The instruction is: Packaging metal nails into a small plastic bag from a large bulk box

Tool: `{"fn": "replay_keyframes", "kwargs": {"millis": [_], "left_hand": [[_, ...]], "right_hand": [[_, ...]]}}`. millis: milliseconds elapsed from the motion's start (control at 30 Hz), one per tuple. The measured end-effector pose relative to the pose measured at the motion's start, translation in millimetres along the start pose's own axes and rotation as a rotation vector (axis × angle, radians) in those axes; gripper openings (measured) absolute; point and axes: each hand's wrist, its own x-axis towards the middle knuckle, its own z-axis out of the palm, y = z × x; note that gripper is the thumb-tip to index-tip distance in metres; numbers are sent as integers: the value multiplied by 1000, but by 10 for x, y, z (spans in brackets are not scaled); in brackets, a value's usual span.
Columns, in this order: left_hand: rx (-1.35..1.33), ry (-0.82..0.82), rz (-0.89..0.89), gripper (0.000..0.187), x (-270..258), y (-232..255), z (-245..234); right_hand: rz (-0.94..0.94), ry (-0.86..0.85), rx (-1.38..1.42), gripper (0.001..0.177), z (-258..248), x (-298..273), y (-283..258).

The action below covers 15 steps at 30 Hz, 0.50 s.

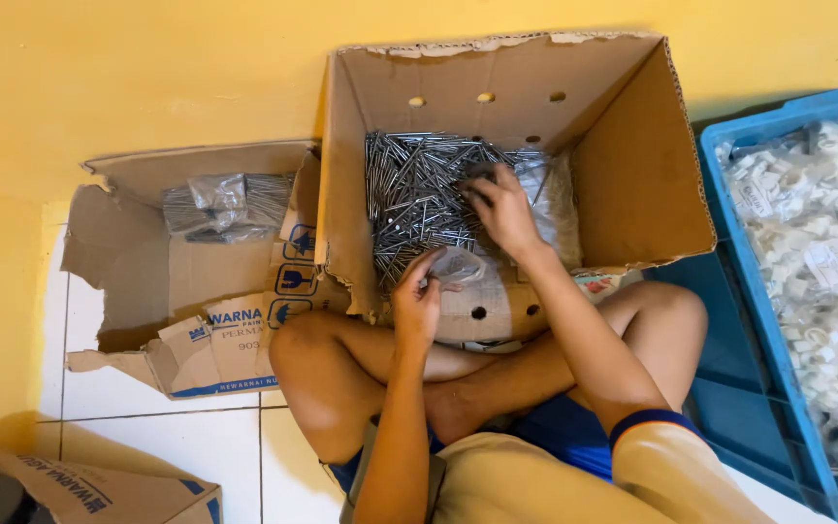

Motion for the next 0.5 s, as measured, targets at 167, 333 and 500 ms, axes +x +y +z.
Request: {"fn": "replay_keyframes", "kwargs": {"millis": [167,333,500], "left_hand": [[8,3,24,50,11,25,1],[22,6,19,52,-1,40,111],[-140,-8,77,57,-36,-115,188]], "right_hand": [[103,122,360,27,-409,-192,-461],[222,109,427,67,-587,-509,-687],[-246,-37,56,15,-661,-579,-789]]}}
